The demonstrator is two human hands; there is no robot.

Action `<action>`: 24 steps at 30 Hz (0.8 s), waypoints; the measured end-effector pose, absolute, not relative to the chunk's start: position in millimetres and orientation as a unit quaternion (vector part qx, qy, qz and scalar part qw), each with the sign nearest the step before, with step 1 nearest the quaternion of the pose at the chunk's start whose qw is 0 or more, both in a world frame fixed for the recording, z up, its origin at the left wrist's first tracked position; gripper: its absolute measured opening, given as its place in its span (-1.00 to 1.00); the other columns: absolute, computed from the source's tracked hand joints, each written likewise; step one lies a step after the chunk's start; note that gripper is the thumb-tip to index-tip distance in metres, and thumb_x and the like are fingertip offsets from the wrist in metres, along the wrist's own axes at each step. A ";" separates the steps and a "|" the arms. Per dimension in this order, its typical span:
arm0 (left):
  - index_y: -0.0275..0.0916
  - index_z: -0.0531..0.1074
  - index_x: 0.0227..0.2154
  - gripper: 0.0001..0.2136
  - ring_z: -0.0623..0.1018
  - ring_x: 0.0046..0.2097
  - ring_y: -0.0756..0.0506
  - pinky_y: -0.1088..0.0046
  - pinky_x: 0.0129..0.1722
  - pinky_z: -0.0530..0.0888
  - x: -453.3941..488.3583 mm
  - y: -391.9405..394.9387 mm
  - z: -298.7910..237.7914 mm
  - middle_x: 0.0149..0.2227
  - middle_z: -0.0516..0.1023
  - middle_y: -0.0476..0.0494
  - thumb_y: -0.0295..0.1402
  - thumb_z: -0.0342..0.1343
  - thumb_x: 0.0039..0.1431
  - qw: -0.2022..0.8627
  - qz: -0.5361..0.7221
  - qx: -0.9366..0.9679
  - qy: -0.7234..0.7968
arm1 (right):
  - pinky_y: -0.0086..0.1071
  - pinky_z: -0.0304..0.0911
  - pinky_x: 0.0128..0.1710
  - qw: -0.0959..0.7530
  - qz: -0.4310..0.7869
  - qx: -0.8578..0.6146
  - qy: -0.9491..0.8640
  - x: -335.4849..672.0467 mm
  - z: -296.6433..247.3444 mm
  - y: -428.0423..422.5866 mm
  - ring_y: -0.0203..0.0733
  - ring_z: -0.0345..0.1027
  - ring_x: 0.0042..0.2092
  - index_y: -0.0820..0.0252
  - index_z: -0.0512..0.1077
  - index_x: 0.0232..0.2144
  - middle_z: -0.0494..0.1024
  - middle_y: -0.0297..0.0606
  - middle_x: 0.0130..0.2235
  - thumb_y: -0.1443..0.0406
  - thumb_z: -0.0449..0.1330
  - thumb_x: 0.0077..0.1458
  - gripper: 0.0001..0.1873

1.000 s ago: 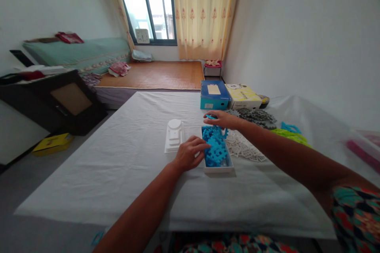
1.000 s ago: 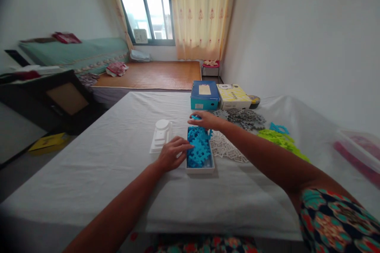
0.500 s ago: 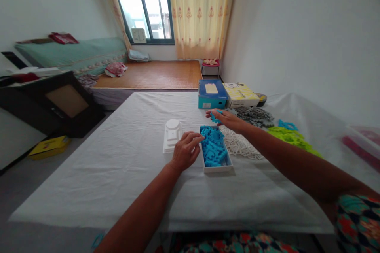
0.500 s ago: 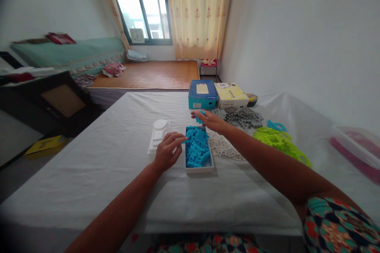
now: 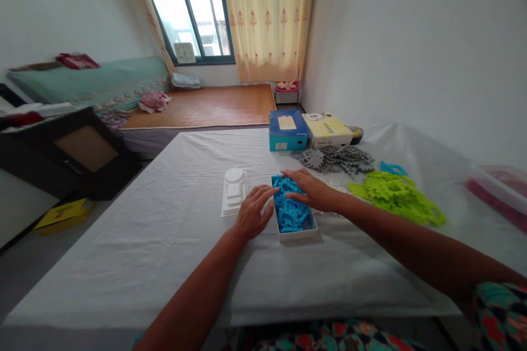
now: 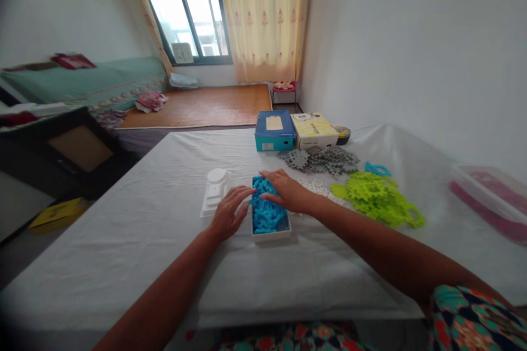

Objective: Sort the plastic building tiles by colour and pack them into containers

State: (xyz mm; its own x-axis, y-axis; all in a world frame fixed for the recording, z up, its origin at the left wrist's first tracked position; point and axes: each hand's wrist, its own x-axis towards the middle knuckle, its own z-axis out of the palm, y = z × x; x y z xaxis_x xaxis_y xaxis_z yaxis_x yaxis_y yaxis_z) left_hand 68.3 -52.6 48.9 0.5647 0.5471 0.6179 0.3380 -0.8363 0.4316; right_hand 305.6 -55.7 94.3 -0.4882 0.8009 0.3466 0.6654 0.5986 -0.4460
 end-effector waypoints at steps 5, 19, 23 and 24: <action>-0.21 0.41 0.02 -0.69 0.43 0.07 -0.16 0.13 0.11 0.39 66.8 -56.9 53.1 -0.02 0.49 -0.26 -0.39 -0.07 0.26 0.135 0.380 0.894 0.196 | 0.02 0.11 0.18 0.328 0.102 -0.448 -0.825 327.9 111.1 -55.2 0.04 0.10 0.22 0.14 0.12 0.26 0.27 -0.04 0.22 0.00 0.12 0.15 -0.29; -0.15 0.33 0.11 -0.64 0.31 0.22 -0.18 0.10 0.17 0.34 69.0 -42.8 42.7 0.13 0.42 -0.19 -0.44 -0.12 0.30 0.081 0.377 0.896 0.219 | -0.18 0.27 0.01 0.155 0.052 -0.845 -0.509 627.3 87.9 -39.7 0.04 0.42 -0.04 0.25 0.51 -0.13 0.54 0.00 -0.04 0.16 0.24 -0.04 -0.58; -0.16 0.38 0.06 -0.67 0.37 0.17 -0.16 0.10 0.13 0.39 65.3 -35.3 37.5 0.06 0.47 -0.19 -0.42 -0.14 0.31 0.073 0.405 0.878 0.245 | -0.19 0.34 -0.16 0.141 0.130 -0.859 -0.474 641.3 61.8 -34.7 0.10 0.43 -0.09 0.31 0.53 -0.16 0.54 0.11 -0.07 0.03 0.35 -0.21 -0.41; -0.16 0.38 0.05 -0.68 0.38 0.16 -0.16 0.10 0.13 0.39 64.5 -33.9 36.4 0.06 0.47 -0.20 -0.41 -0.14 0.32 0.070 0.406 0.876 0.249 | -0.19 0.34 -0.18 0.147 0.142 -0.860 -0.467 641.0 57.7 -31.4 0.10 0.44 -0.11 0.29 0.54 -0.19 0.55 0.09 -0.10 0.01 0.37 -0.26 -0.39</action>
